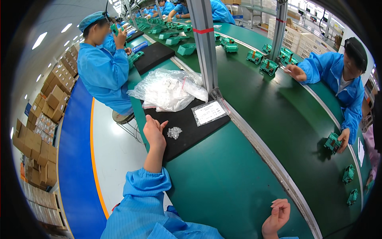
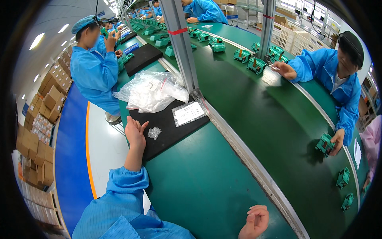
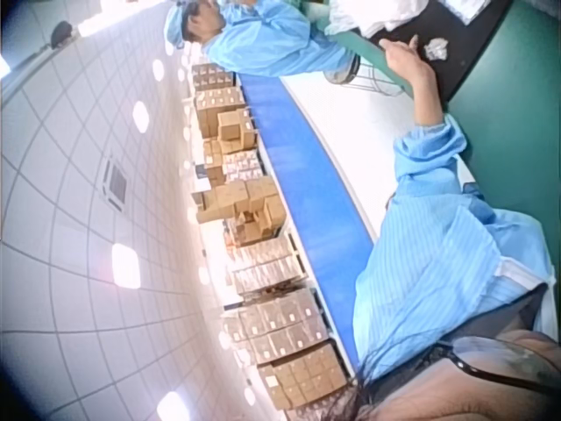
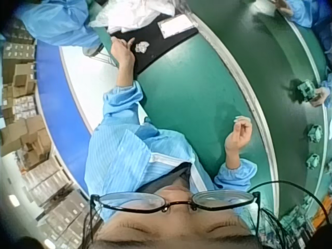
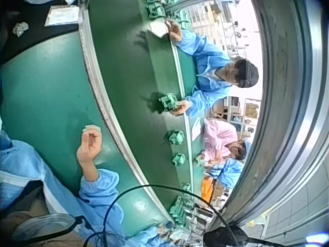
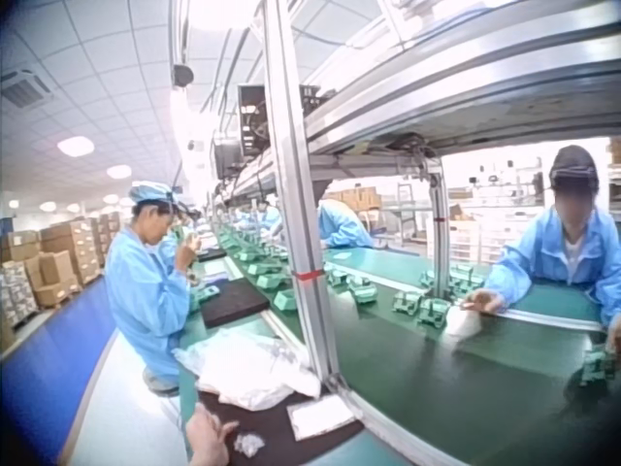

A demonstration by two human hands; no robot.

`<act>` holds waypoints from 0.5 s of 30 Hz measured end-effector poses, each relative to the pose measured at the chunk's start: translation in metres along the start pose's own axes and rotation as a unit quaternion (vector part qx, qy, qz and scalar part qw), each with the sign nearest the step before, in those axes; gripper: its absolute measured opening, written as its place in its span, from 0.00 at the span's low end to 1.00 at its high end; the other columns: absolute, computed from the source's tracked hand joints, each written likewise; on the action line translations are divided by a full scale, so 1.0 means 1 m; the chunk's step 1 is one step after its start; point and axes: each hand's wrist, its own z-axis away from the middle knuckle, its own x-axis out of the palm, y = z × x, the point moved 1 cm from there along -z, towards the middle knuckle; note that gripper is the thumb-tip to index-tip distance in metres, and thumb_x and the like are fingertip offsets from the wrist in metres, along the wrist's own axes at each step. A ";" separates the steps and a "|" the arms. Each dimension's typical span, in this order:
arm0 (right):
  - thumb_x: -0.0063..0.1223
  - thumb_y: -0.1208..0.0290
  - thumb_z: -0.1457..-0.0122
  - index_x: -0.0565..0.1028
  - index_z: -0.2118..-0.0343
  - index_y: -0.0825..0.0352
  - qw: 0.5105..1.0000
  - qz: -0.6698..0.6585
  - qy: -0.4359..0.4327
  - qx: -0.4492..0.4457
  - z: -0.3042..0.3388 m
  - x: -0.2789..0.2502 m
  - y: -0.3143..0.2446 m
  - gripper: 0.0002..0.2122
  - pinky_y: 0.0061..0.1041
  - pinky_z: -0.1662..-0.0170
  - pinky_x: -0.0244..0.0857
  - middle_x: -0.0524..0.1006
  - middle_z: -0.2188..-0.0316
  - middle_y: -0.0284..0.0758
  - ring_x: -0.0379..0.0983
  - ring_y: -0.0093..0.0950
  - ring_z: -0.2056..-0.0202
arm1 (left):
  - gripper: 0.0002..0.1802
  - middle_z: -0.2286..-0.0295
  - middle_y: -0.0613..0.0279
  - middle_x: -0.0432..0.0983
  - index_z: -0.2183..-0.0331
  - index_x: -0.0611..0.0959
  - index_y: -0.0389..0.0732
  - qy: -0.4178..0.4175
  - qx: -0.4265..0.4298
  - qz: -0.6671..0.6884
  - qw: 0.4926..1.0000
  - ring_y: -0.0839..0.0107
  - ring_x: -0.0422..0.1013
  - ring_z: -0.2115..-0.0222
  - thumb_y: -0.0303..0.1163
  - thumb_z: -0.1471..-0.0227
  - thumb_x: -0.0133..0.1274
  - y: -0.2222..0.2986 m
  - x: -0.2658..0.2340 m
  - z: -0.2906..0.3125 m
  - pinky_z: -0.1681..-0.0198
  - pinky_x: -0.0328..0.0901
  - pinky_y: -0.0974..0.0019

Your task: The person assembles electronic components by hand, inserting small pins and PCBs into green plastic housings on a production line.

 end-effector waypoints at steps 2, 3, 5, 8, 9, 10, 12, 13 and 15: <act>0.45 0.69 0.50 0.61 0.78 0.68 1.000 -0.003 0.001 0.003 0.000 0.000 0.000 0.09 0.20 0.66 0.51 0.61 0.79 0.33 0.56 0.23 0.73 | 0.24 0.92 0.73 0.47 0.90 0.56 0.46 0.008 -0.008 -0.011 1.000 0.83 0.45 0.91 0.43 0.47 0.35 -0.003 0.003 0.001 0.76 0.65 0.68; 0.44 0.69 0.50 0.61 0.78 0.68 1.000 -0.002 0.001 0.006 0.000 0.001 0.000 0.09 0.20 0.66 0.51 0.61 0.79 0.33 0.56 0.23 0.73 | 0.23 0.92 0.73 0.46 0.90 0.56 0.46 -0.025 -0.012 -0.045 0.999 0.83 0.44 0.91 0.42 0.47 0.34 -0.005 0.006 0.000 0.74 0.66 0.66; 0.44 0.69 0.50 0.61 0.77 0.68 1.000 -0.001 0.002 0.009 0.000 0.001 0.000 0.09 0.20 0.66 0.51 0.61 0.79 0.33 0.56 0.23 0.73 | 0.23 0.91 0.73 0.45 0.90 0.56 0.46 -0.059 -0.016 -0.078 0.995 0.83 0.43 0.91 0.41 0.47 0.34 -0.006 0.008 0.000 0.72 0.66 0.63; 0.44 0.69 0.50 0.61 0.77 0.68 1.000 0.000 0.001 0.006 0.000 0.001 0.000 0.09 0.20 0.66 0.51 0.61 0.79 0.33 0.56 0.23 0.73 | 0.22 0.91 0.73 0.46 0.89 0.57 0.46 -0.101 -0.028 -0.078 0.991 0.83 0.44 0.91 0.41 0.47 0.33 -0.007 0.009 0.001 0.72 0.66 0.64; 0.44 0.69 0.50 0.61 0.77 0.68 1.000 0.002 0.000 0.003 -0.001 0.001 0.000 0.09 0.21 0.66 0.51 0.61 0.79 0.33 0.56 0.23 0.73 | 0.23 0.91 0.73 0.47 0.89 0.58 0.45 -0.126 -0.040 -0.069 0.989 0.84 0.44 0.91 0.41 0.47 0.34 -0.008 0.009 0.001 0.72 0.66 0.65; 0.44 0.69 0.50 0.61 0.77 0.68 1.000 0.005 0.000 0.001 -0.001 0.001 0.000 0.09 0.21 0.66 0.52 0.61 0.79 0.33 0.56 0.23 0.74 | 0.23 0.91 0.74 0.48 0.90 0.58 0.44 -0.150 -0.053 -0.061 0.985 0.85 0.45 0.91 0.41 0.47 0.34 -0.008 0.009 0.000 0.72 0.66 0.66; 0.44 0.69 0.50 0.61 0.77 0.68 1.000 0.005 0.000 0.001 -0.001 0.001 0.000 0.09 0.21 0.66 0.52 0.61 0.79 0.33 0.56 0.23 0.74 | 0.23 0.91 0.74 0.47 0.90 0.58 0.44 -0.159 -0.061 -0.066 0.983 0.85 0.45 0.91 0.41 0.47 0.34 -0.007 0.011 0.001 0.72 0.66 0.66; 0.45 0.69 0.50 0.61 0.77 0.68 1.000 0.006 0.000 0.002 -0.001 0.001 0.000 0.09 0.21 0.67 0.52 0.61 0.79 0.33 0.56 0.23 0.74 | 0.23 0.91 0.74 0.47 0.90 0.58 0.44 -0.168 -0.069 -0.072 0.981 0.85 0.45 0.91 0.41 0.47 0.34 -0.007 0.012 0.001 0.72 0.66 0.66; 0.45 0.69 0.50 0.61 0.77 0.68 1.000 0.006 0.000 0.004 -0.001 0.002 -0.001 0.09 0.21 0.66 0.52 0.61 0.79 0.33 0.56 0.23 0.74 | 0.23 0.91 0.74 0.47 0.90 0.58 0.44 -0.170 -0.051 -0.080 0.981 0.85 0.46 0.90 0.41 0.47 0.34 -0.007 0.012 0.001 0.72 0.66 0.66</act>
